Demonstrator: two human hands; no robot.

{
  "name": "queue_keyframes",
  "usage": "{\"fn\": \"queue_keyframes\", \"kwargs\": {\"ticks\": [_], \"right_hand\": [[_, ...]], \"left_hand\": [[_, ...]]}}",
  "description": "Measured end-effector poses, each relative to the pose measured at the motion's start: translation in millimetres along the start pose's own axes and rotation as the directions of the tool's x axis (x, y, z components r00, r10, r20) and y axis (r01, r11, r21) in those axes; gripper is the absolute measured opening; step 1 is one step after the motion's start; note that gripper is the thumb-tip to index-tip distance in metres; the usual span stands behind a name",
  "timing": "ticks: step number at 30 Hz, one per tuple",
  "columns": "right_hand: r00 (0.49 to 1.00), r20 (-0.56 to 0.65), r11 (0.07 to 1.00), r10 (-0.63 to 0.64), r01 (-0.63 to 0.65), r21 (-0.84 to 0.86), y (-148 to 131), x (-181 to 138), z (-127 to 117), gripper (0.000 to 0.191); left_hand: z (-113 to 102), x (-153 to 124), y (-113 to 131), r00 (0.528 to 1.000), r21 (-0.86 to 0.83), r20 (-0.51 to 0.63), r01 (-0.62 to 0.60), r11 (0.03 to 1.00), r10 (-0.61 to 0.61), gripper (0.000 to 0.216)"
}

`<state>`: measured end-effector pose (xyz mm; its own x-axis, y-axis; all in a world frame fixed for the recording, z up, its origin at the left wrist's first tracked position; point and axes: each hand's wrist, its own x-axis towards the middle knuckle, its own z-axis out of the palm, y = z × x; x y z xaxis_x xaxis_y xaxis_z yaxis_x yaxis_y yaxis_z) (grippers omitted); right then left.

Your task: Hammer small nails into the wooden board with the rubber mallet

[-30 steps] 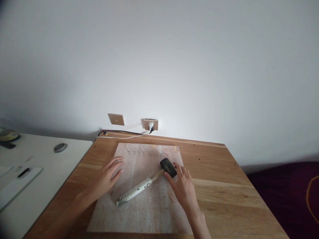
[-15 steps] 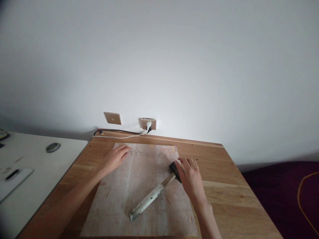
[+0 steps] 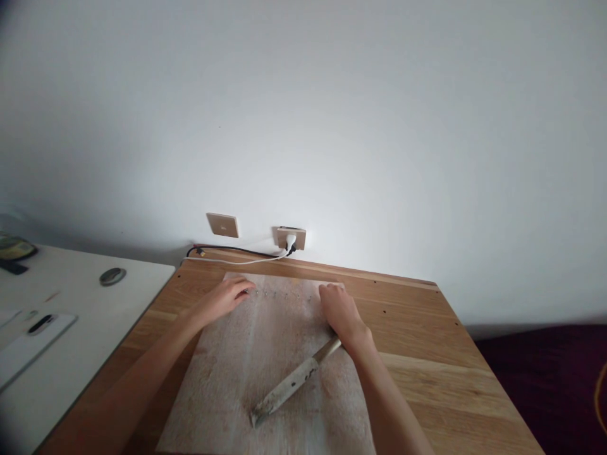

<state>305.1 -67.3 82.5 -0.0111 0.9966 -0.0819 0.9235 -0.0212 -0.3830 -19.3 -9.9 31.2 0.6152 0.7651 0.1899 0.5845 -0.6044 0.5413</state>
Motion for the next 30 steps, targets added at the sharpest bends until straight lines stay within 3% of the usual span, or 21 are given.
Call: {"fn": "queue_keyframes", "kwargs": {"ticks": [4,6,9,11,12,13,15,18,21,24,26,28,30], "right_hand": [[0.993,-0.116,0.951,-0.039,0.072,0.3,4.3,-5.2,-12.4,0.027],[0.986,-0.166,0.911,-0.024,0.09,0.402,3.8,-5.8,-15.7,0.038],[0.983,-0.181,0.894,0.006,0.076,0.443,1.0,-1.7,-15.6,0.046],[0.99,-0.141,0.92,0.019,0.038,0.39,-1.8,2.5,-11.7,0.047],[0.993,-0.113,0.941,0.025,0.015,0.339,-3.6,4.3,-8.6,0.045],[0.996,-0.084,0.961,0.034,-0.009,0.278,-5.5,5.6,-4.7,0.042],[0.998,-0.032,0.988,0.057,-0.051,0.149,-9.9,6.8,4.2,0.035],[0.997,0.028,0.997,0.073,-0.073,0.019,-16.7,7.0,16.0,0.02],[0.998,0.051,0.999,0.048,-0.047,-0.005,-21.0,8.0,19.5,0.012],[1.0,0.025,0.998,0.004,-0.005,0.065,-20.8,9.0,13.1,0.015],[1.0,-0.001,0.989,-0.012,0.012,0.145,-18.8,8.5,5.5,0.022],[1.0,-0.016,0.975,-0.016,0.019,0.222,-16.4,7.6,-1.9,0.033],[1.0,-0.019,0.963,-0.017,0.022,0.269,-15.0,7.6,-6.7,0.041]], "left_hand": [[0.3,0.7,-3.0,0.995,-0.161,-0.081,0.052,0.986,-0.065,0.015],[3.3,4.7,-1.1,0.971,-0.334,-0.166,0.109,0.936,-0.172,0.012],[8.8,11.7,4.6,0.898,-0.689,-0.162,0.194,0.699,-0.409,0.028],[10.8,14.5,7.9,0.883,-0.797,-0.069,0.232,0.558,-0.465,0.035],[11.1,15.1,9.0,0.888,-0.803,-0.028,0.253,0.54,-0.459,0.035],[11.0,15.2,9.9,0.898,-0.776,-0.008,0.273,0.569,-0.44,0.033],[10.3,14.5,11.4,0.922,-0.627,-0.008,0.297,0.72,-0.387,0.027],[9.8,13.2,14.8,0.972,-0.221,-0.017,0.224,0.949,-0.233,0.012],[9.7,14.2,20.2,0.992,-0.05,0.014,0.124,0.991,-0.123,0.008],[8.3,18.8,25.6,0.996,-0.129,0.023,0.093,0.987,-0.091,0.013],[7.5,23.9,27.9,0.983,-0.381,-0.014,0.162,0.91,-0.181,0.018],[8.1,29.8,28.4,0.947,-0.627,-0.025,0.236,0.743,-0.322,0.023],[10.1,34.8,27.2,0.91,-0.757,0.013,0.28,0.591,-0.414,0.026]]}}
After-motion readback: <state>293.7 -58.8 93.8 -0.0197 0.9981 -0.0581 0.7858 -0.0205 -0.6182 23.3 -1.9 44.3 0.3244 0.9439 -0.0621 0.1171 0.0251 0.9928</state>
